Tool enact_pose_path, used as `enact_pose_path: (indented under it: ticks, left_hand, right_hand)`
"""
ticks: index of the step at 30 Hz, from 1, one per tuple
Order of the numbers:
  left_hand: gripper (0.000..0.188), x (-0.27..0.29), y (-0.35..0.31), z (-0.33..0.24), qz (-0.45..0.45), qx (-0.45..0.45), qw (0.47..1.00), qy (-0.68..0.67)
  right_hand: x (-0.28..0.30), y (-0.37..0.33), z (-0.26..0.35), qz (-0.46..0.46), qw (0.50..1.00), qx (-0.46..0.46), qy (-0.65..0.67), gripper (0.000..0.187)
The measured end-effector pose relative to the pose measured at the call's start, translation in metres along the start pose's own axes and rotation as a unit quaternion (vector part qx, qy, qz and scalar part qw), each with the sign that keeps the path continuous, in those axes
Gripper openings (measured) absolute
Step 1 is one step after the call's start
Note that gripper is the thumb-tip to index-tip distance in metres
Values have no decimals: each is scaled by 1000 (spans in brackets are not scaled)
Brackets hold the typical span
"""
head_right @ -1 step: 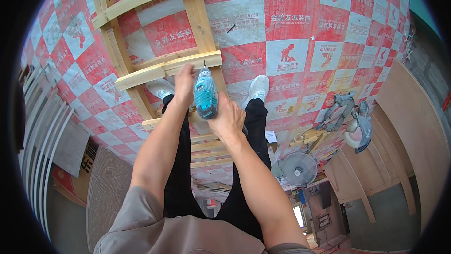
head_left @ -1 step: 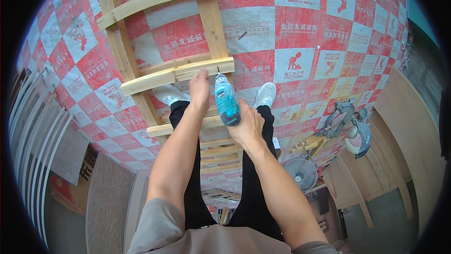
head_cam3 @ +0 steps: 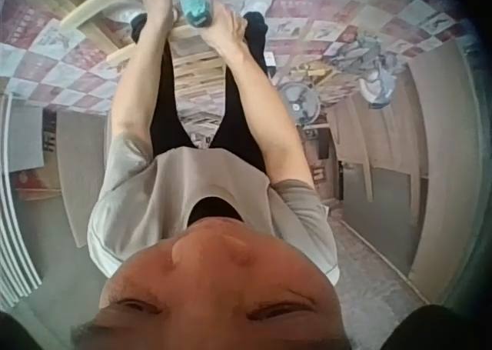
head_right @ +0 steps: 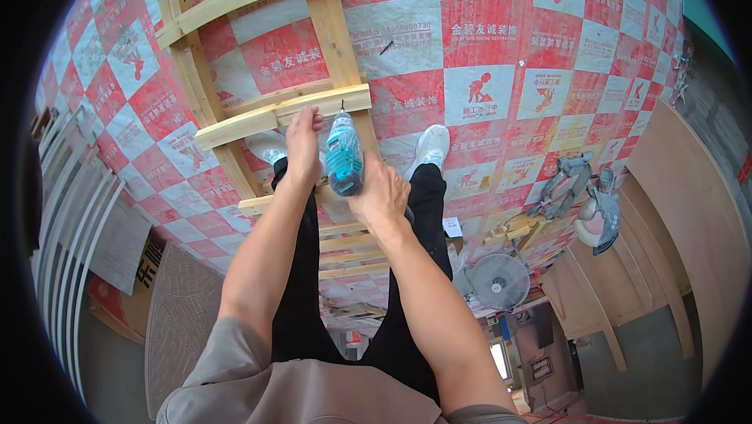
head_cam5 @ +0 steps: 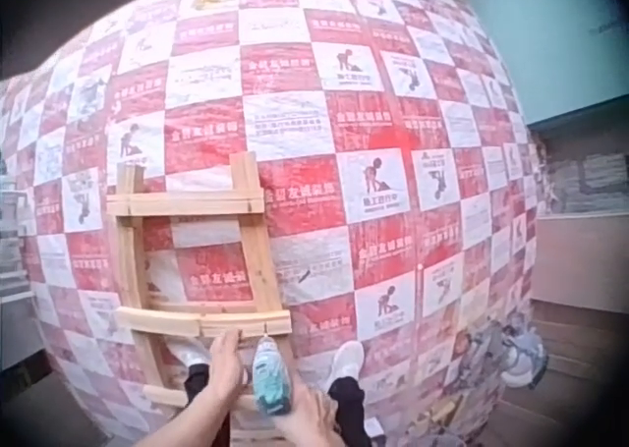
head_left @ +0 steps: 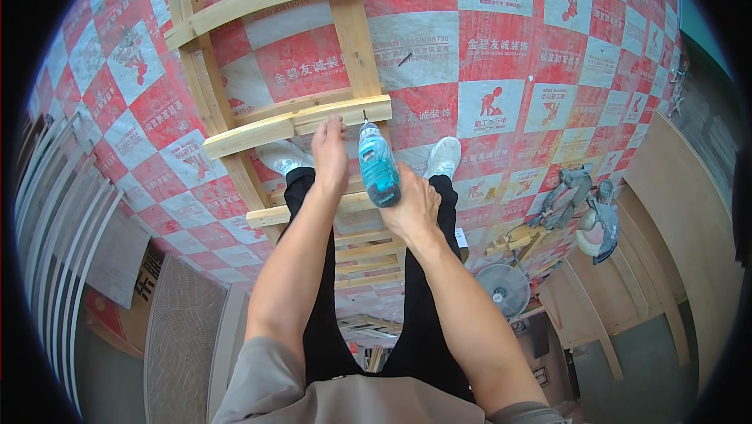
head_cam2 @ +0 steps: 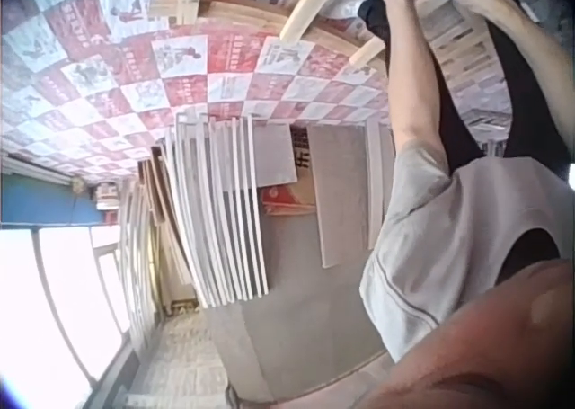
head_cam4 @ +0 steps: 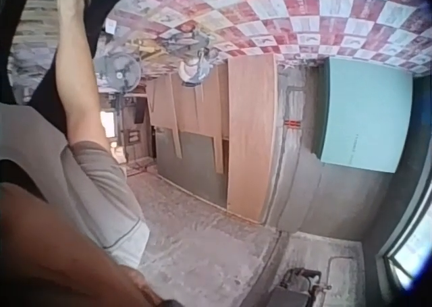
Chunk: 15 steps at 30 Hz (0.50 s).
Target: Assemble a wooden frame using a power drill and screws.
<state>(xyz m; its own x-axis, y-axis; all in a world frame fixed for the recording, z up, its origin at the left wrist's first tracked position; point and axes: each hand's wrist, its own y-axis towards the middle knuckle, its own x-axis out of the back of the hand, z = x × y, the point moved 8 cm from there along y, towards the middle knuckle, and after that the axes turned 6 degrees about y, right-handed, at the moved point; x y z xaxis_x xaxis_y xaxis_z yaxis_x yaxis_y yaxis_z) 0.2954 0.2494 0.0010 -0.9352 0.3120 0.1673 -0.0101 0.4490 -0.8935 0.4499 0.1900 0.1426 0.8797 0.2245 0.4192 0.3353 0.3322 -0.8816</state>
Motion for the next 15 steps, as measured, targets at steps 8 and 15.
enact_pose_path:
  ticks: [8, 15]
  left_hand:
    - [22, -27, -141, -118, -12, -343, 903, 259]
    - [17, -28, -134, -114, -74, -373, 902, 204]
  right_hand:
    - [-11, 2, 0, 18, 1000, -17, -14, 33]
    - [-4, 10, 2, 15, 998, 12, -52, 31]
